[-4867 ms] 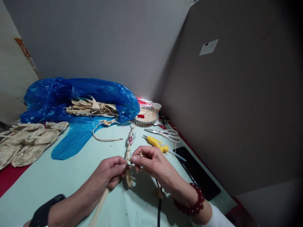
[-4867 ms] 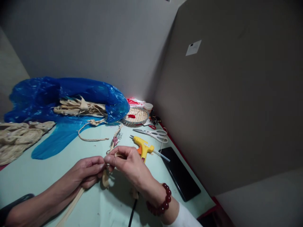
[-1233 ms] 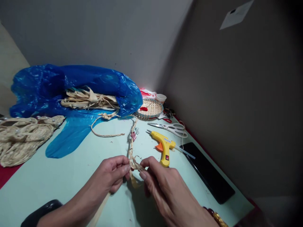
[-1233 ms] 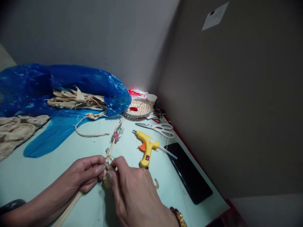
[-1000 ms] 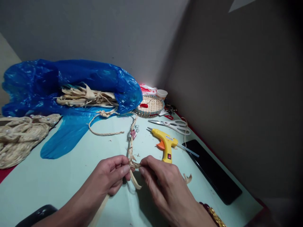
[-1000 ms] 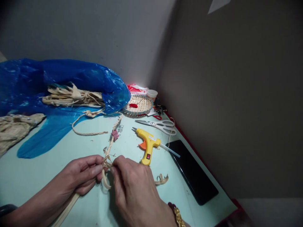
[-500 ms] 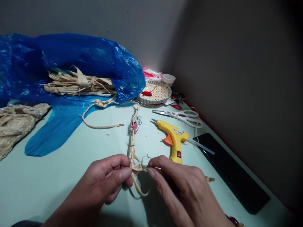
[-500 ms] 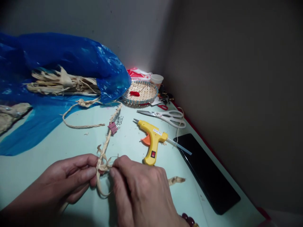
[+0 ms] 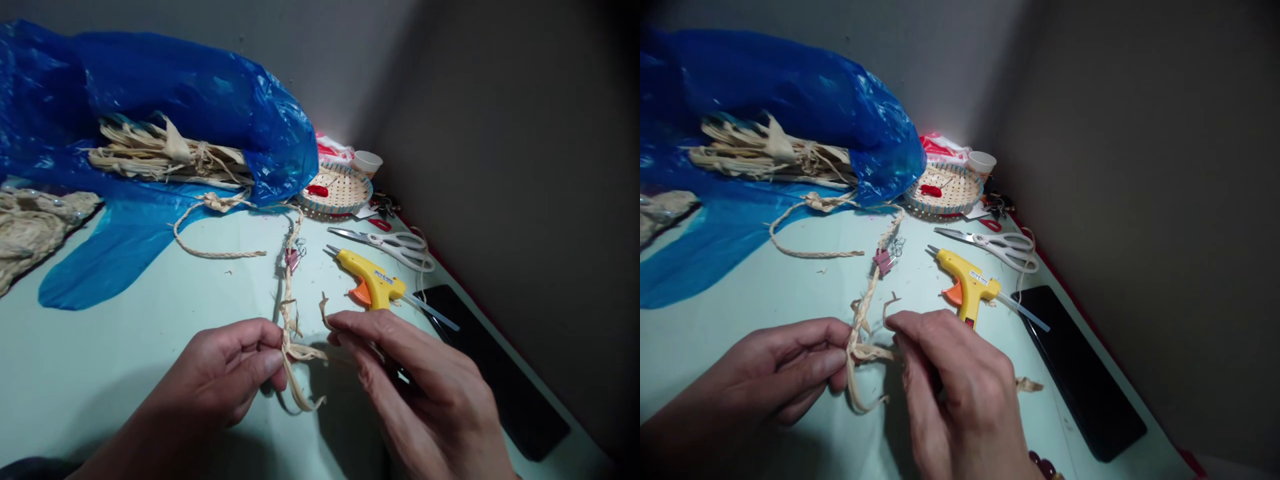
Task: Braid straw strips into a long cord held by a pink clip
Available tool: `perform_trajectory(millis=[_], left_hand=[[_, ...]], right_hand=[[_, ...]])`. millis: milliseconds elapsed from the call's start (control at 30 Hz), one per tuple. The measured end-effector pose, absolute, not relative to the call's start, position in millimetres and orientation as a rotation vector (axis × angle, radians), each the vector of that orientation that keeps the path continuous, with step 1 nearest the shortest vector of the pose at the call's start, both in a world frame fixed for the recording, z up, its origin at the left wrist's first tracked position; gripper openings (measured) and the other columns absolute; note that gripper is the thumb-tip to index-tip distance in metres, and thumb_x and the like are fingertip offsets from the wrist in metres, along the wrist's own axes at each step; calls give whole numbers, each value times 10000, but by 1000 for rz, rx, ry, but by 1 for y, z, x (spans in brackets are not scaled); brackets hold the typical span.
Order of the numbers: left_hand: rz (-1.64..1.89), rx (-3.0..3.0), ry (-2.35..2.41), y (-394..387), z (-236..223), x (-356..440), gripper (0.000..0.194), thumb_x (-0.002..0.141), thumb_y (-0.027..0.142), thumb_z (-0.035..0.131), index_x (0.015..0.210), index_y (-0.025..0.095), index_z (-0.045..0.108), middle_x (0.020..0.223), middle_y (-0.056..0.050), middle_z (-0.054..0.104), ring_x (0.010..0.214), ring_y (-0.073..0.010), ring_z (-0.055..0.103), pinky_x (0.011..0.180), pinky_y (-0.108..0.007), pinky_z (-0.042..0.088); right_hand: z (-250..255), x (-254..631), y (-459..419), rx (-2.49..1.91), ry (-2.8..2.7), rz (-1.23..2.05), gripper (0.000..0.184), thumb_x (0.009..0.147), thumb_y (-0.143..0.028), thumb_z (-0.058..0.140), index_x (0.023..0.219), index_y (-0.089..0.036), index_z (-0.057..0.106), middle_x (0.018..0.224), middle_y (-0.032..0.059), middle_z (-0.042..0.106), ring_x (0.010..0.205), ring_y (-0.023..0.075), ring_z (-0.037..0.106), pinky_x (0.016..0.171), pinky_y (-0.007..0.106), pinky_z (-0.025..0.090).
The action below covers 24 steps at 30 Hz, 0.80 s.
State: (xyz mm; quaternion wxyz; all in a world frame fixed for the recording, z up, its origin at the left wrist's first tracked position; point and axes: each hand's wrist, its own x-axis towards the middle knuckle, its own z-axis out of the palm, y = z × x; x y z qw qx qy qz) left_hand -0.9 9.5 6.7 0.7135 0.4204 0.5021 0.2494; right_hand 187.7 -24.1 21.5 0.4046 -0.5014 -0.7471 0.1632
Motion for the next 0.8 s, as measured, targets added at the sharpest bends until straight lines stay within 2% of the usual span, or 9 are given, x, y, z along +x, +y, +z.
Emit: perform_trajectory(millis=[100,167,267,367,467,567,633,700,800], left_hand=[[543,935,1113,9,5,-1,251,735,407,645,749,158,620,586,48,551,441,-41,259,443,-221,139],[545,944,1108,9,2,-2,226,740,393,645,732,167,628,617,29,576,484,-67,350,468,-217,217],[579,952,1088,9,-3,-2,204,731,377,655,690,179,630,657,-1,612,634,-140,505,569,-238,353],[602,950,1082,9,-3,-2,187,725,369,658,705,183,657,652,0,626,671,-155,536,609,-239,388],[619,948,1081,9,-3,-2,192,714,364,667,668,179,644,606,18,593,575,-113,475,536,-209,352],[586,921,1098,8,-4,-3,204,703,365,687,649,177,628,501,69,453,439,-56,279,411,-186,202],[574,924,1121,8,-6,-3,201,707,364,692,654,177,639,453,93,352,410,-45,191,384,-191,122],[597,954,1141,7,-6,-3,211,718,370,688,641,177,646,434,97,301,402,-50,199,375,-193,108],[653,1000,1151,6,-6,-1,228,722,384,681,626,180,647,428,85,296,443,-80,322,378,-184,146]], right_hand=[[22,184,-25,-1233,-1887,504,216,841,-56,598,993,-195,661,870,22,684,760,119,648,681,177,528],[20,181,-25,-1235,-1887,540,197,839,-75,612,971,-204,681,827,28,662,706,122,631,630,193,525],[15,176,-25,-1251,-1937,481,191,842,-113,619,985,-207,701,755,31,631,637,129,598,571,218,501],[11,174,-25,-1222,-2020,366,191,840,-110,604,990,-181,699,686,30,605,585,132,560,514,232,452],[9,173,-26,-1169,-2079,215,167,835,-109,602,975,-129,691,607,21,558,520,125,502,453,240,371],[6,173,-27,-1169,-2145,121,134,854,-126,588,952,-124,680,579,8,523,497,116,463,444,247,320],[5,172,-28,-1184,-2195,77,123,859,-127,582,948,-129,668,586,6,517,505,116,460,450,250,314],[4,173,-29,-1183,-2232,12,124,859,-124,577,954,-123,657,585,4,507,504,117,454,446,254,305],[3,174,-30,-1167,-2280,-84,157,881,-118,519,963,-108,651,572,9,497,502,126,451,439,262,301]])
